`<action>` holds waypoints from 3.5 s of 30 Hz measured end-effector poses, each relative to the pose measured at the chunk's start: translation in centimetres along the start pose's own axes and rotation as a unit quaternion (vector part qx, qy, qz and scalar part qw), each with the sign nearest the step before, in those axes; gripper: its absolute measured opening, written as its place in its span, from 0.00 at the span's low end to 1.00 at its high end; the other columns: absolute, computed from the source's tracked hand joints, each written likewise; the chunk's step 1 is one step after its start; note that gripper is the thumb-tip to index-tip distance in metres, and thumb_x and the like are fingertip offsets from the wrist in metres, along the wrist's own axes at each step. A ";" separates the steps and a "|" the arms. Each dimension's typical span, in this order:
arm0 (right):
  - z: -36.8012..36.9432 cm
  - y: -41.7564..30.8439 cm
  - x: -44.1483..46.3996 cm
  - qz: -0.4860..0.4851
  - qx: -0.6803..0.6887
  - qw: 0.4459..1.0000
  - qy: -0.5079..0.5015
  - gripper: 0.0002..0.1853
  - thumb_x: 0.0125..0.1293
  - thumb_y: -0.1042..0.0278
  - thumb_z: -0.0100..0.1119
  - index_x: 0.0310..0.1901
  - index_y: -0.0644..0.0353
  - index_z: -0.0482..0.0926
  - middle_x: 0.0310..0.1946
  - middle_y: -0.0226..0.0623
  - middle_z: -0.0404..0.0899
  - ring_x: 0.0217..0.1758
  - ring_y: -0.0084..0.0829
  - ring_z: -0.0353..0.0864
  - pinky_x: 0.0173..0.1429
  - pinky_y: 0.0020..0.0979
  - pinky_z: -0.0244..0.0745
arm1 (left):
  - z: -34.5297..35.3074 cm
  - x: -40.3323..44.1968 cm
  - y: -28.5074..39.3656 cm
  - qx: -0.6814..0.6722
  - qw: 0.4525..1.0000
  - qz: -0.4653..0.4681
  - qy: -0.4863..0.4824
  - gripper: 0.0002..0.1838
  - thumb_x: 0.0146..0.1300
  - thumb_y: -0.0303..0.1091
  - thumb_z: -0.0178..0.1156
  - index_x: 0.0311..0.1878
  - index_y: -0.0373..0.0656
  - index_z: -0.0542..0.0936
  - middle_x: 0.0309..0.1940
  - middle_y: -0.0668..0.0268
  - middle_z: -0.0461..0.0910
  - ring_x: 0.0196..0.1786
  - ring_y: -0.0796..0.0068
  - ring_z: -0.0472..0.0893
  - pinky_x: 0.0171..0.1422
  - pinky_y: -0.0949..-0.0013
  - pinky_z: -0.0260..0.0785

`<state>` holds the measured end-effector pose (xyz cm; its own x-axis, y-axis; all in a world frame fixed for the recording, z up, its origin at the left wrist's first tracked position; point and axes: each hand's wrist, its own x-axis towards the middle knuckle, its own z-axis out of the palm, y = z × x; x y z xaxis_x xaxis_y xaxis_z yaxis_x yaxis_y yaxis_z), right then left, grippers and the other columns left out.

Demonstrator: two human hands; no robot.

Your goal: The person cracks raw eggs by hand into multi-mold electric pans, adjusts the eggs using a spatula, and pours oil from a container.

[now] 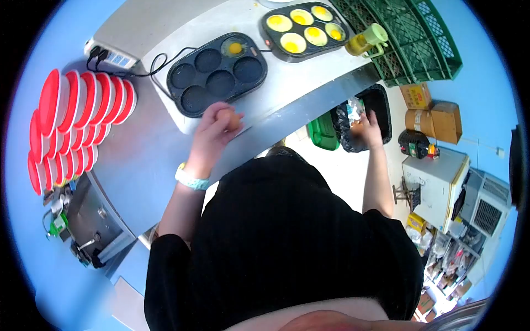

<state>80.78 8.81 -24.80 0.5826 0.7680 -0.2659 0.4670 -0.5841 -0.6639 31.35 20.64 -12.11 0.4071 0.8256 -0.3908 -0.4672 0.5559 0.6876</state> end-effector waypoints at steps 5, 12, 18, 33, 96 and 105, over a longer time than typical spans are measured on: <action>9.2 -20.9 -9.7 -0.119 0.350 0.848 -0.379 0.27 0.74 0.64 0.49 0.71 0.56 0.57 0.64 0.42 0.65 0.55 0.30 0.77 0.57 0.31 0.76 | 3.2 2.5 -3.0 0.336 0.934 0.093 -0.074 0.18 0.66 0.25 0.56 0.57 0.41 0.66 0.54 0.60 0.69 0.58 0.68 0.72 0.62 0.67 0.68; 15.0 -24.7 -10.0 -0.069 0.475 0.754 -0.448 0.21 0.77 0.61 0.42 0.64 0.64 0.64 0.55 0.42 0.74 0.55 0.30 0.76 0.54 0.29 0.76 | 2.9 3.0 -4.3 0.381 0.895 0.218 -0.079 0.42 0.61 0.22 0.57 0.74 0.40 0.45 0.75 0.52 0.45 0.76 0.66 0.50 0.76 0.64 0.47; 14.7 -22.3 -7.8 -0.015 0.598 0.752 -0.276 0.19 0.77 0.58 0.40 0.64 0.55 0.62 0.42 0.35 0.73 0.30 0.22 0.70 0.37 0.22 0.70 | -1.6 -1.7 -2.3 0.275 0.939 0.201 -0.037 0.42 0.57 0.17 0.53 0.75 0.44 0.49 0.77 0.65 0.46 0.79 0.70 0.43 0.80 0.62 0.28; 22.1 -13.5 -5.3 -0.367 0.000 0.930 0.016 0.22 0.61 0.70 0.62 0.57 0.56 0.72 0.49 0.46 0.72 0.50 0.44 0.75 0.55 0.37 0.72 | -7.0 -6.3 -3.8 0.232 0.964 0.117 0.063 0.27 0.63 0.16 0.47 0.66 0.42 0.63 0.70 0.62 0.58 0.76 0.70 0.52 0.79 0.61 0.38; 16.1 -33.6 4.4 -0.429 0.020 0.836 -0.342 0.23 0.64 0.69 0.58 0.62 0.56 0.73 0.43 0.30 0.80 0.43 0.21 0.76 0.50 0.23 0.73 | -0.4 16.5 5.4 0.521 0.833 0.181 -0.044 0.20 0.60 0.39 0.63 0.56 0.52 0.81 0.38 0.65 0.85 0.41 0.78 0.82 0.49 0.74 0.72; 13.3 -35.9 2.8 -0.517 -0.047 0.808 -0.278 0.24 0.63 0.67 0.60 0.62 0.57 0.73 0.43 0.36 0.79 0.42 0.28 0.78 0.49 0.26 0.74 | 1.4 15.2 8.0 0.608 0.768 0.195 -0.048 0.18 0.62 0.39 0.62 0.56 0.51 0.81 0.32 0.69 0.81 0.32 0.82 0.76 0.40 0.75 0.69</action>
<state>56.79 35.48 -11.03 -0.5291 0.8420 0.1059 0.5769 0.4484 -0.6827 34.91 37.48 -11.69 0.5053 0.8630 -0.0043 0.4876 -0.2814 0.8265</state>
